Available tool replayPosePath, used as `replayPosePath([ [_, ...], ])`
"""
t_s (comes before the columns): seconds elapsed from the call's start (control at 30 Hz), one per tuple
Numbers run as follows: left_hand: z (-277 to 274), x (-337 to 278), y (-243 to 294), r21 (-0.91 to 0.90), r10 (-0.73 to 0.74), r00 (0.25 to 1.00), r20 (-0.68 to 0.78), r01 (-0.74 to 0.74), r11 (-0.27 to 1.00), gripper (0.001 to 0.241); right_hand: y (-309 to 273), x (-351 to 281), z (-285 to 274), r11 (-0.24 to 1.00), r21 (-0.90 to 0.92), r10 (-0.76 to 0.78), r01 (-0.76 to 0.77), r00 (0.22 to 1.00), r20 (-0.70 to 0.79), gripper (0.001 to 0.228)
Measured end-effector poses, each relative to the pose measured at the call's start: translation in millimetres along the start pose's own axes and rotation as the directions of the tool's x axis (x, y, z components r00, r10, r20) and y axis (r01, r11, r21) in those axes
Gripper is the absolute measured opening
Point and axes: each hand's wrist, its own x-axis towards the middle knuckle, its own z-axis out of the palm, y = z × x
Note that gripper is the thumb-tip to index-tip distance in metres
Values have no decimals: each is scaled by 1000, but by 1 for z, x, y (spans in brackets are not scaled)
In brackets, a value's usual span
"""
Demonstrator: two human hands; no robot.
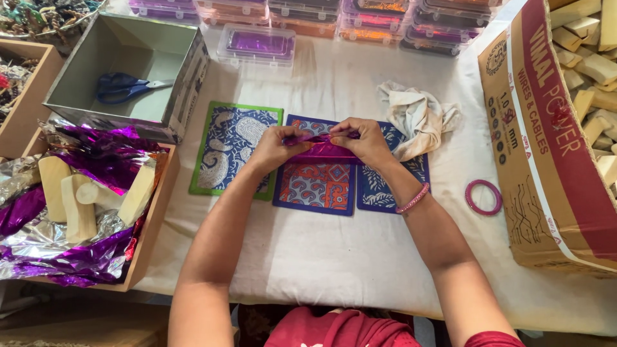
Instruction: Polishing wooden blocks with a cloth and organizing them into containers for packaging.
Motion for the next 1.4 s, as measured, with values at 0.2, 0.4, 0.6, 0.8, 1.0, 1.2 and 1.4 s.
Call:
replayPosePath([
  [0.2, 7, 3, -5, 27, 99, 990, -98, -97, 995, 15, -6, -7, 5, 990, -136, -45, 36, 997, -70, 20],
  [0.4, 8, 3, -6, 162, 113, 984, -139, -90, 983, 12, 17, -4, -6, 994, 92, -50, 50, 999, -11, 40],
  [0.6, 4, 2, -4, 81, 131, 987, -90, -123, 989, 15, 38, -3, -6, 972, 223, -74, 72, 997, 1, 31],
  [0.8, 5, -2, 3, 174, 164, 981, -105, -144, 974, 13, -1, -27, -8, 904, -289, -331, 316, 943, -6, 21],
  [1.0, 7, -3, 7, 284, 234, 964, -125, -191, 939, 10, -45, -42, -6, 686, -522, -538, 507, 836, 104, 40],
  [1.2, 4, -13, 14, 588, 462, 873, -158, -293, 754, 17, -35, -43, 1, 594, -590, -611, 546, 784, 111, 34],
  [1.4, -12, -22, 19, 869, 794, 579, 187, -475, 141, 19, -29, -43, 7, 533, -634, -648, 560, 752, 119, 27],
])
